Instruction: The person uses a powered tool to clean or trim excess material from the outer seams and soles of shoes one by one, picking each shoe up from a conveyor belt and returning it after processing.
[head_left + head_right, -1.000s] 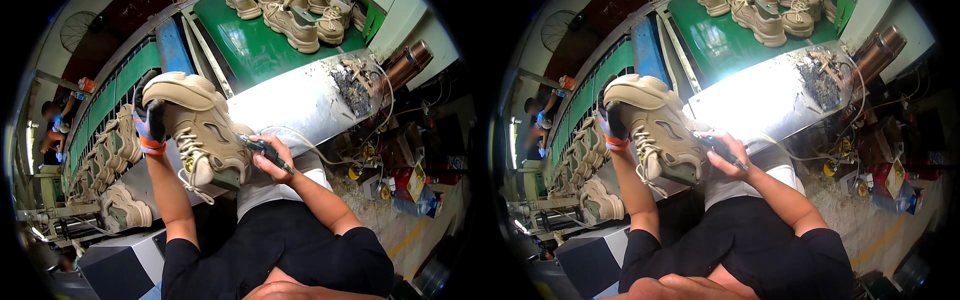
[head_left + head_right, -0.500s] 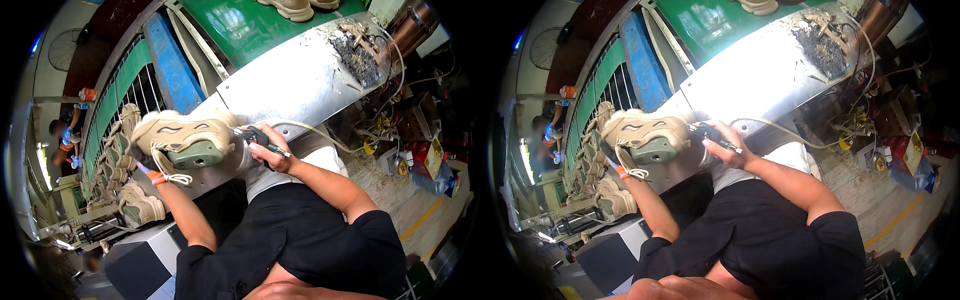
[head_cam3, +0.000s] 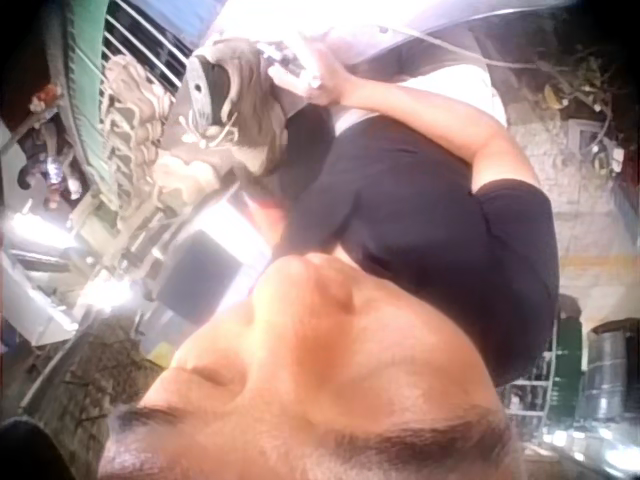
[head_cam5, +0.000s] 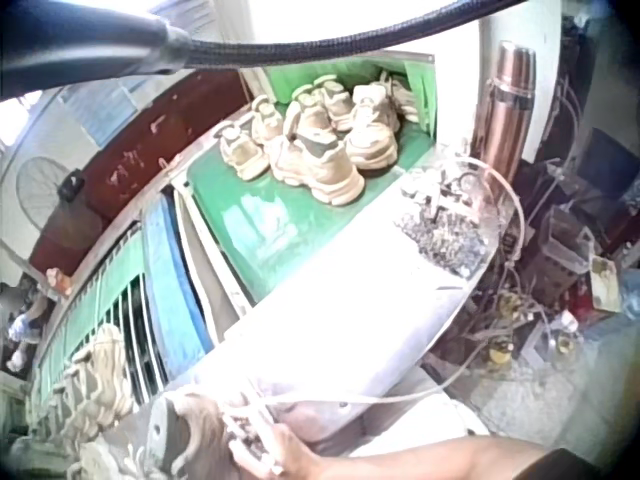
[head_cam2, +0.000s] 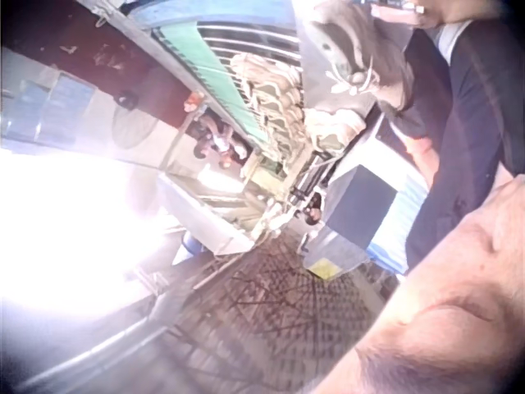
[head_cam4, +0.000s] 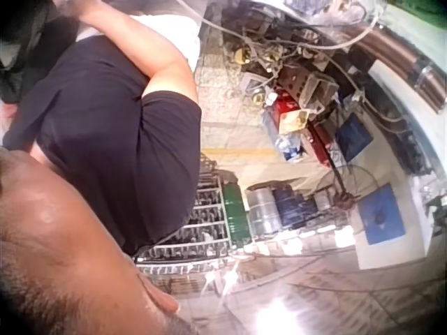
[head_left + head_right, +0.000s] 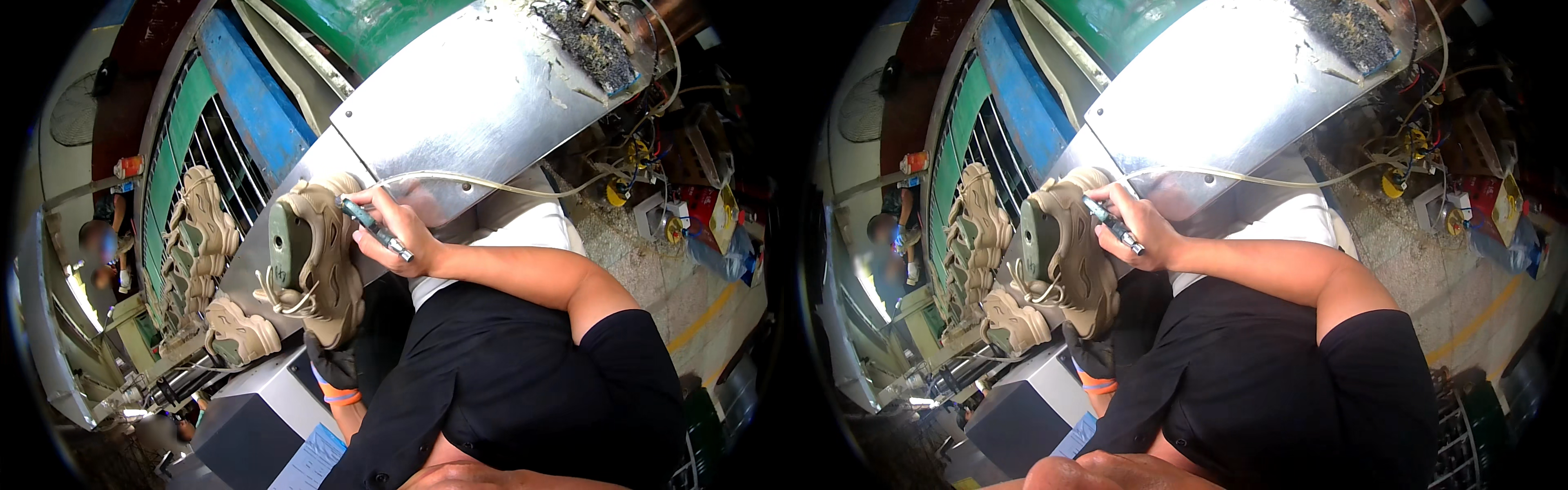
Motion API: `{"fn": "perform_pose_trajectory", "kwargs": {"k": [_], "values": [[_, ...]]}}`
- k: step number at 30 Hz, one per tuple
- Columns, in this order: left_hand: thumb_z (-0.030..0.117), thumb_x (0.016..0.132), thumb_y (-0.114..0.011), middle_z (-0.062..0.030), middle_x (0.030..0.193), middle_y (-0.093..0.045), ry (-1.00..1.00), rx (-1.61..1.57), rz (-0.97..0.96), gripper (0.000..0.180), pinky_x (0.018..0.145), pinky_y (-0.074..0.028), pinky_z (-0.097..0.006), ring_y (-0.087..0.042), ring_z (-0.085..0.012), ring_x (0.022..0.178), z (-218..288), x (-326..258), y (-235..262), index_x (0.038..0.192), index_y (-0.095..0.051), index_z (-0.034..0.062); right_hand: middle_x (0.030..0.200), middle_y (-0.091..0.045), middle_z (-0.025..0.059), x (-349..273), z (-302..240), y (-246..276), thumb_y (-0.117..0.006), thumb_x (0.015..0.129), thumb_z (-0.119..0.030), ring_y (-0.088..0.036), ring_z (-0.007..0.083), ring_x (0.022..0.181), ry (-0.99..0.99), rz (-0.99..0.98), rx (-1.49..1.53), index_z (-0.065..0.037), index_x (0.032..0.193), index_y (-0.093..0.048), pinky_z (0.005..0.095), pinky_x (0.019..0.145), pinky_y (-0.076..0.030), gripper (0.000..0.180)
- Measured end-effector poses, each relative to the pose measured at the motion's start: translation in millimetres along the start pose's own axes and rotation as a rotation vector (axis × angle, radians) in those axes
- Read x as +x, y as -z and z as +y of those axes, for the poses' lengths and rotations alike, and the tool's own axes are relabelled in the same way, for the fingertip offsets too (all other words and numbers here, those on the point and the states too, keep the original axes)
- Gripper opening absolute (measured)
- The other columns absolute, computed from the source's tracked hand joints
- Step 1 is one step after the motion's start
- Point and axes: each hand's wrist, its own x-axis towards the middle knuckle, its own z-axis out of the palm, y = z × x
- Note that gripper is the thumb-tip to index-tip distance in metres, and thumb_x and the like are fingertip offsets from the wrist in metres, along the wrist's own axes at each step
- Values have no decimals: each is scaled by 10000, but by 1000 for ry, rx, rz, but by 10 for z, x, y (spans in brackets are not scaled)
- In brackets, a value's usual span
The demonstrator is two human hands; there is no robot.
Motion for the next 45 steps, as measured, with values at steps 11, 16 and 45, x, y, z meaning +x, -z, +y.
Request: {"fn": "perform_pose_trajectory", "kwargs": {"k": [11,16,45], "values": [[598,945,-441,-225,1300,-543,332,-34,-231,739,876,-558,-503,-609,-410,1092,-245,87,-715,1435,-363,51,797,-533,11,-30,38,72,-565,901,-124,-461,63,610,-198,-177,233,-28,1233,-459,244,560,-386,362],[637,937,-409,-270,1269,-557,470,-80,-347,790,915,-529,-534,-609,-396,1113,-284,204,-937,1413,-374,7,714,-479,17,-156,-272,397,-534,915,-67,-399,60,534,-496,-226,476,-39,1267,-434,242,480,-330,367],[414,954,-472,-172,1192,-594,-88,469,-894,570,955,-473,-355,-572,-225,1115,-269,910,-1755,1280,-486,-52,814,-624,70,-83,-486,729,-578,918,-112,-591,95,658,-308,-75,63,14,1292,-480,232,610,-474,406]]}}
